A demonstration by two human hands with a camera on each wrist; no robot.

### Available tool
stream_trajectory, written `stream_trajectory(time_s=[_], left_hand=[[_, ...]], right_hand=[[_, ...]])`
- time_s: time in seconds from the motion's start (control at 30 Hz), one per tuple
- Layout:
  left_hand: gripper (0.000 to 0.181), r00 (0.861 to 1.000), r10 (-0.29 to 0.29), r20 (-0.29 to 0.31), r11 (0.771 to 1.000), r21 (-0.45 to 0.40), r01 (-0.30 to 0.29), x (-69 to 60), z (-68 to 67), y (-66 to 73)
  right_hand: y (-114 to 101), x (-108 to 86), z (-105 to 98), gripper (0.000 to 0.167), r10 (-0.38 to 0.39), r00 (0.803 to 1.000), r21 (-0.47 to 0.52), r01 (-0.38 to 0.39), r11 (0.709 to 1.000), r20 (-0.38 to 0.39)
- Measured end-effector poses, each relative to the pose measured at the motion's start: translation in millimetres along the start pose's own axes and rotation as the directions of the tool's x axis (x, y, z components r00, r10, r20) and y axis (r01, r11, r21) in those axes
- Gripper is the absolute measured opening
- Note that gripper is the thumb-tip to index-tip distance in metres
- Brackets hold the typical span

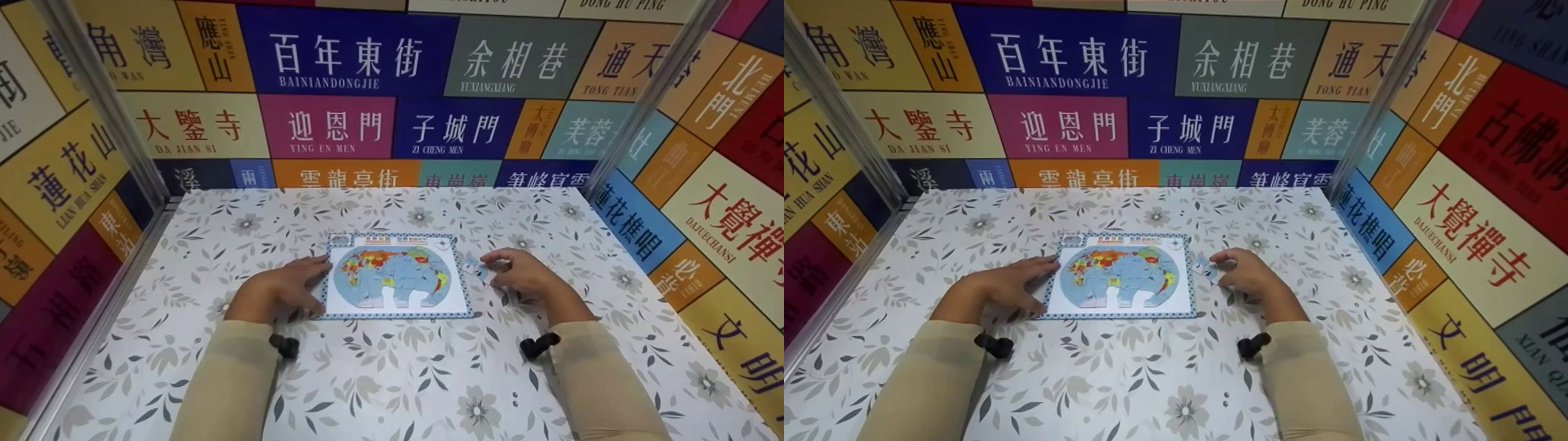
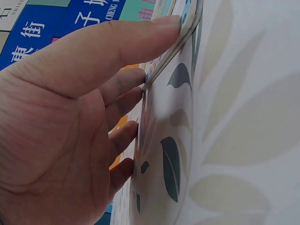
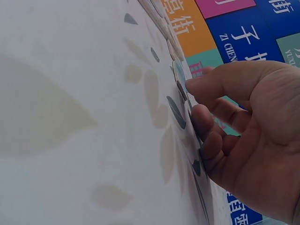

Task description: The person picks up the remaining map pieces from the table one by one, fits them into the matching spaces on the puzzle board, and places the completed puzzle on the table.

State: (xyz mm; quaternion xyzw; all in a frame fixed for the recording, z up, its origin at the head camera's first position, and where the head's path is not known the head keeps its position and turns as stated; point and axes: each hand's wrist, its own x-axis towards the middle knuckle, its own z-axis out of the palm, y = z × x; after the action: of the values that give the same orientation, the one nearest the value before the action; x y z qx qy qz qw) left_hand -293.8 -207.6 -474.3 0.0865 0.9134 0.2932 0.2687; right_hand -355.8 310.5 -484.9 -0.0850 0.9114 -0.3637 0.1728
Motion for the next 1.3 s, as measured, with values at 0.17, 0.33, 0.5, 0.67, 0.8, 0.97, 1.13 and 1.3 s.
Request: stream_trajectory(time_s=[0.17,0.33,0.5,0.67,0.8,0.97,1.13,1.3], left_hand=[[0.105,1.0,-0.007,0.006,0.999,-0.036,0.007,1.1,-0.6,0.0],[0.105,1.0,-0.029,0.01,0.999,-0.024,0.029,1.5,-1.2,1.1],[0.105,0.999,-0.042,0.009,0.999,-0.01,0.043,0.4,-1.5,2.4],[0.106,0.998,-0.057,0.006,0.998,-0.018,0.057,-0.5,-0.6,2.8],[0.106,0.998,-0.058,0.007,0.998,-0.02,0.058,-0.2,-0.5,2.0],[0.105,1.0,-0.024,0.007,1.0,0.015,0.024,0.0,-1.3,1.6],[0.105,1.0,-0.012,0.004,0.999,0.044,0.012,0.9,-1.5,1.2],[0.105,1.0,-0.015,0.001,0.998,0.057,0.014,2.7,-0.1,0.1]], right_hand=[[0.9,0.2,0.4,0.056,-0.006,1.0,-0.023,0.006,1.0,0.023],[1.9,1.5,0.8,0.055,-0.047,0.999,-0.077,0.048,0.996,0.009],[1.9,2.8,0.9,0.055,-0.045,0.999,-0.098,0.045,0.994,0.008],[1.8,4.6,1.9,0.054,-0.039,0.999,-0.116,0.039,0.993,-0.002],[1.8,4.2,2.3,0.054,-0.046,0.999,-0.124,0.045,0.991,0.001],[2.3,1.3,2.3,0.05,-0.098,0.995,-0.122,0.099,0.988,0.01],[2.2,1.1,3.6,0.046,-0.083,0.996,-0.092,0.084,0.992,0.018],[1.4,1.2,3.7,0.047,-0.056,0.998,-0.084,0.058,0.995,0.023]])
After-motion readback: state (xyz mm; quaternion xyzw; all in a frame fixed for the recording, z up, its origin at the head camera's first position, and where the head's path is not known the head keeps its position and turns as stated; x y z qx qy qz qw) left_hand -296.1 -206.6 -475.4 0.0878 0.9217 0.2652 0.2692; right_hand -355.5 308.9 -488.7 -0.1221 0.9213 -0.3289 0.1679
